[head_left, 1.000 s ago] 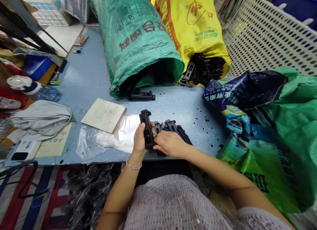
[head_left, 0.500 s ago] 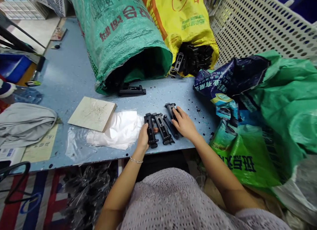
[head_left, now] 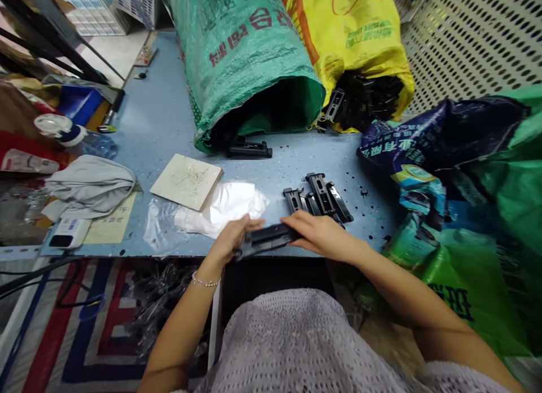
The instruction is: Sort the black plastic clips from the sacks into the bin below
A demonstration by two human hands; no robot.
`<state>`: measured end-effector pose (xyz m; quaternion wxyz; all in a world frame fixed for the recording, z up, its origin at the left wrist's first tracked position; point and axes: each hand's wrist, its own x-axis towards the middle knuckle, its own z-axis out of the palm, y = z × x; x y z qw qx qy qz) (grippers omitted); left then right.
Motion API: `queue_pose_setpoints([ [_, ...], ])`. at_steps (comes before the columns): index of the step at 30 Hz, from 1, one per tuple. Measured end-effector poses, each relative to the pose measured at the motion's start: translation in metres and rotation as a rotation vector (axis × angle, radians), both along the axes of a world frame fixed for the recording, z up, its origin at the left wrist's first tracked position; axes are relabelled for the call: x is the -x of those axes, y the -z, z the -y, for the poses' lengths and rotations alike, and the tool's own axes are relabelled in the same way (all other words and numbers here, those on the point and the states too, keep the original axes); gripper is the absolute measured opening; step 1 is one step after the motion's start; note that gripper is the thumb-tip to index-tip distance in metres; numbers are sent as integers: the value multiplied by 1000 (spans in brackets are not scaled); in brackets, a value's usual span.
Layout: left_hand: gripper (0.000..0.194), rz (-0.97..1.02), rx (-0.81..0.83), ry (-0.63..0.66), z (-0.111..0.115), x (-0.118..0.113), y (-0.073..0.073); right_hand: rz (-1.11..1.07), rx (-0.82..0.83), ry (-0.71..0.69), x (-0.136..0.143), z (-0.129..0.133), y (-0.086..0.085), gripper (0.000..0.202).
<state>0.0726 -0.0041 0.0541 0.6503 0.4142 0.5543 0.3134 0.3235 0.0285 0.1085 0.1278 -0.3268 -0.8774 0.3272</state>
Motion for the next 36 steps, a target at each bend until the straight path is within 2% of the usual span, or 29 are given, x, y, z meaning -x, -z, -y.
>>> queue_pose_setpoints([
  [2, 35, -352, -310, -237, -8, 7, 18, -119, 101, 190, 2, -10, 14, 48],
  [3, 28, -484, -413, -287, -12, 10, 28, -196, 180, 303, 5, -14, 21, 50],
  [6, 10, -638, -515, -271, -16, 16, 49, -429, 506, 568, 21, -15, 42, 54],
  [8, 7, -652, -516, -293, -15, 23, 55, -582, 721, 619, 36, -12, 50, 50],
  [10, 14, -549, -434, -351, -16, 31, 55, -754, 892, 615, 53, -10, 53, 43],
  [13, 20, -252, -285, -431, -19, 41, 53, -993, 1114, 568, 86, -13, 57, 36],
  [15, 20, -111, -272, -457, -20, 45, 52, -1080, 1226, 536, 109, -18, 65, 37],
  [16, 17, -107, -304, -450, -19, 47, 51, -1087, 1251, 538, 120, -20, 70, 37],
  [18, 6, -253, -419, -364, -16, 52, 48, -1051, 1213, 595, 135, -23, 81, 36],
  [21, 25, -635, -580, -150, -12, 60, 43, -997, 1023, 701, 136, -21, 88, 35],
  [23, 37, -772, -628, -78, -13, 64, 39, -995, 978, 662, 122, -14, 85, 35],
  [25, 44, -787, -658, -76, -16, 65, 35, -968, 1094, 516, 103, -5, 79, 35],
  [28, 43, -704, -687, -162, -19, 66, 29, -813, 1400, 326, 82, 9, 77, 45],
  [30, 34, -672, -694, -230, -16, 68, 27, -721, 1510, 358, 77, 15, 81, 42],
  [32, 28, -752, -704, -227, -10, 71, 28, -694, 1542, 449, 78, 17, 87, 39],
  [34, 36, -899, -722, -162, -3, 73, 30, -702, 1565, 476, 81, 16, 90, 40],
  [36, 50, -991, -731, -125, 1, 74, 33, -675, 1619, 406, 84, 15, 91, 40],
])
